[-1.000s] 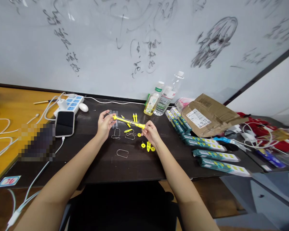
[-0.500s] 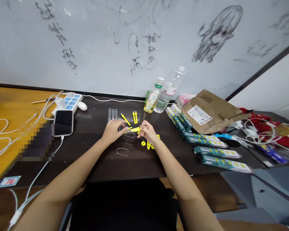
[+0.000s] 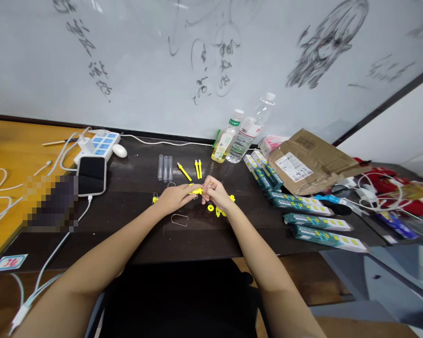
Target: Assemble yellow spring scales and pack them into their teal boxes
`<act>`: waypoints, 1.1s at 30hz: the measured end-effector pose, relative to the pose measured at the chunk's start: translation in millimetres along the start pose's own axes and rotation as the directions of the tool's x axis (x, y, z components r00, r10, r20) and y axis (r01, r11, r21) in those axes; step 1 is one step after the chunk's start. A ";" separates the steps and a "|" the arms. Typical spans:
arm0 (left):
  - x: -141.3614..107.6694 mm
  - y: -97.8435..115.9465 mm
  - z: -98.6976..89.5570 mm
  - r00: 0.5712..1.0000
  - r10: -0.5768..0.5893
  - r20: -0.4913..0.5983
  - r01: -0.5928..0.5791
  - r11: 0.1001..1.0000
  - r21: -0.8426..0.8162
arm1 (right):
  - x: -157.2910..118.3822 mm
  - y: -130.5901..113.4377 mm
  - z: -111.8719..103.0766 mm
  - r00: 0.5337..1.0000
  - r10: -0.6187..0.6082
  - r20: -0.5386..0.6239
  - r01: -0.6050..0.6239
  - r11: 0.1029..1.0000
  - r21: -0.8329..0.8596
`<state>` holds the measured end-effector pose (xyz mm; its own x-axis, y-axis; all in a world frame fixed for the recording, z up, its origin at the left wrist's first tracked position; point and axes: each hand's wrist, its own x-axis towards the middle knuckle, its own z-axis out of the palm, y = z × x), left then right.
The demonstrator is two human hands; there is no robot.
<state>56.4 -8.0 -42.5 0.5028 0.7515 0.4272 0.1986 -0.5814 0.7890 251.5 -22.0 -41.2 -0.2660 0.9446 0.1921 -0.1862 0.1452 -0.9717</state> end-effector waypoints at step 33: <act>0.1 -10.8 -1.1 0.990 0.031 0.140 -0.115 0.755 0.646 | -13.9 -25.2 -34.8 0.958 0.281 -0.053 -0.139 0.294 -0.946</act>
<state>53.4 -1.3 -50.5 0.6218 0.6819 0.3853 0.6352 -0.7268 0.2613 292.8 -28.6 -24.2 -0.2570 0.9616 -0.0961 0.8766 0.1901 -0.4422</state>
